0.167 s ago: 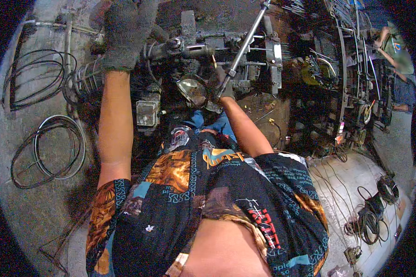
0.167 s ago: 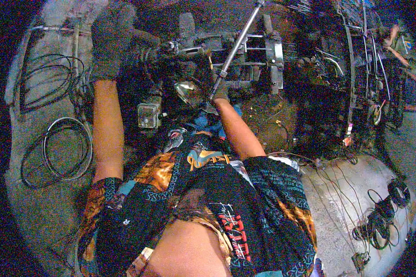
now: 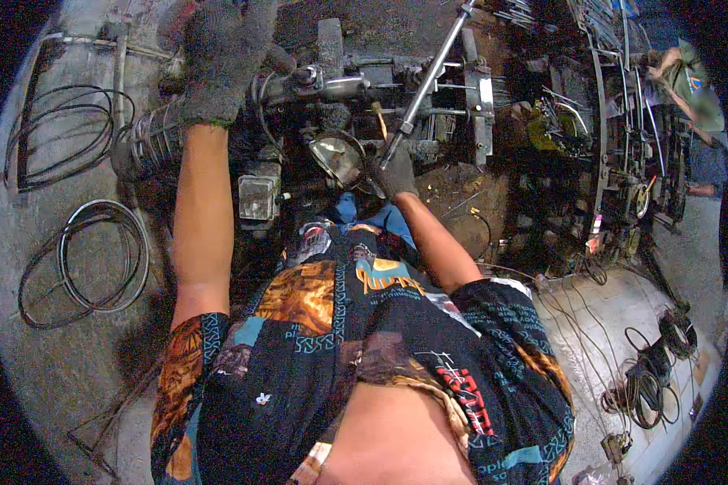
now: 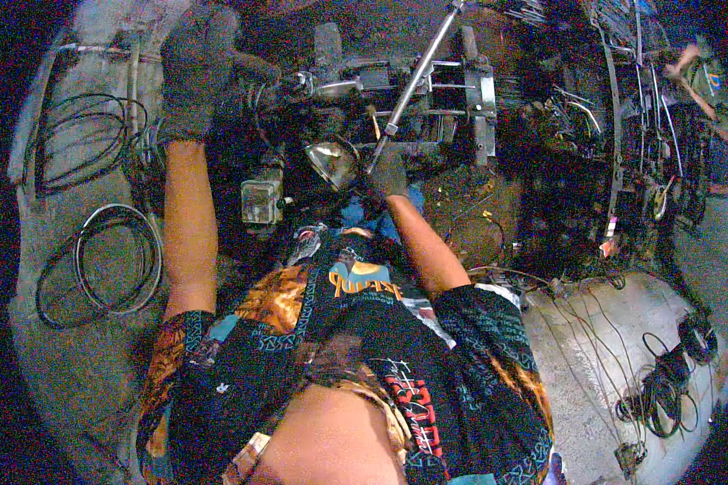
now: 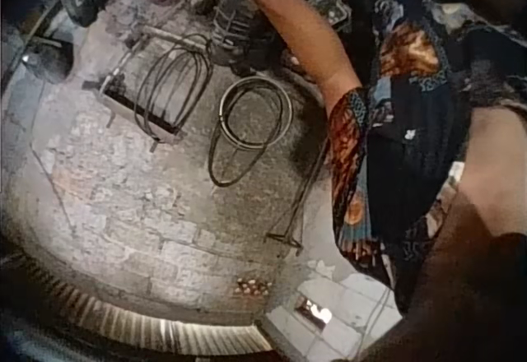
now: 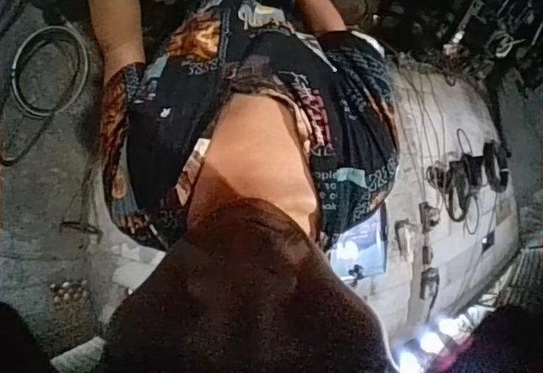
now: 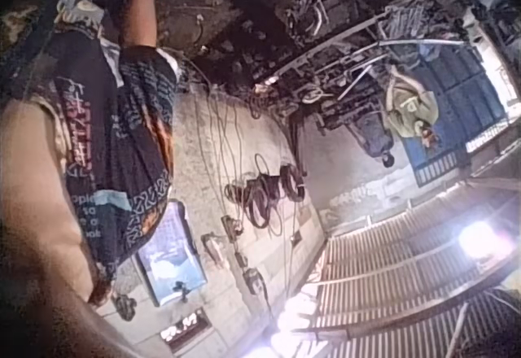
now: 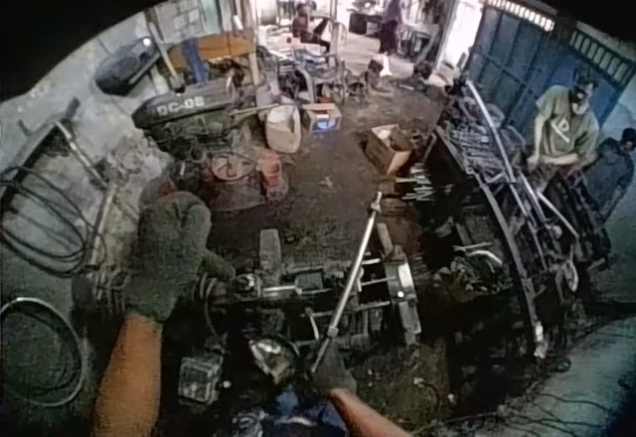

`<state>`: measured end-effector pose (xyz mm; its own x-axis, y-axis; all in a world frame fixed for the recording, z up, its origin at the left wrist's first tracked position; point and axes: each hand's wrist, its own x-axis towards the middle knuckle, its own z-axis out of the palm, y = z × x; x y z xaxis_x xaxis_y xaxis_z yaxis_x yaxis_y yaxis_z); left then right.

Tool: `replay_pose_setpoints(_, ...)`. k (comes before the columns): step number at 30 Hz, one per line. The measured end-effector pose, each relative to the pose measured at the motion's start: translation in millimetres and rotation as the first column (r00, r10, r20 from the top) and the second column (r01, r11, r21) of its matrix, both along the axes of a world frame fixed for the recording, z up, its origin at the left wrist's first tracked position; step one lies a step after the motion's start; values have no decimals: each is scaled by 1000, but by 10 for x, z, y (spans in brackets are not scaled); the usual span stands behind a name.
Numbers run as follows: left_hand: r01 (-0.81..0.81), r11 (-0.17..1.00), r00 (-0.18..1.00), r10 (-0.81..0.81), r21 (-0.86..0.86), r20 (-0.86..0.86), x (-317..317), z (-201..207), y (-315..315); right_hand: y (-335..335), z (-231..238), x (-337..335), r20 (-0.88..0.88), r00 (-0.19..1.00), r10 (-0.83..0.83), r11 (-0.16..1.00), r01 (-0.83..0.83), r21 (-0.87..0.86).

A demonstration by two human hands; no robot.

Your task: Operating a metal lathe or turning machine in a fabrication workshop.

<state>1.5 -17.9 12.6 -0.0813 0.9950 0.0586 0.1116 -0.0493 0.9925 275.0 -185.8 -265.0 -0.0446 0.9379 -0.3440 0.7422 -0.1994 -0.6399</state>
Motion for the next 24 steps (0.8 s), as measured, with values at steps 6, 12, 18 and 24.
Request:
replay_pose_setpoints(6,6,981,952,53,193,-301,-37,-142,200,-191,558,-18,-44,986,160,987,-158,41)
replay_pose_setpoints(12,61,911,743,231,408,-628,-131,-263,311,-120,564,-138,-73,854,515,853,-519,-54)
replay_pose_setpoints(18,-56,996,979,69,71,-189,-28,-85,170,-143,480,-89,-233,786,572,812,-504,294)
replay_pose_setpoints(24,-25,1000,980,28,17,-196,37,101,56,402,481,598,-126,981,-149,975,167,148)
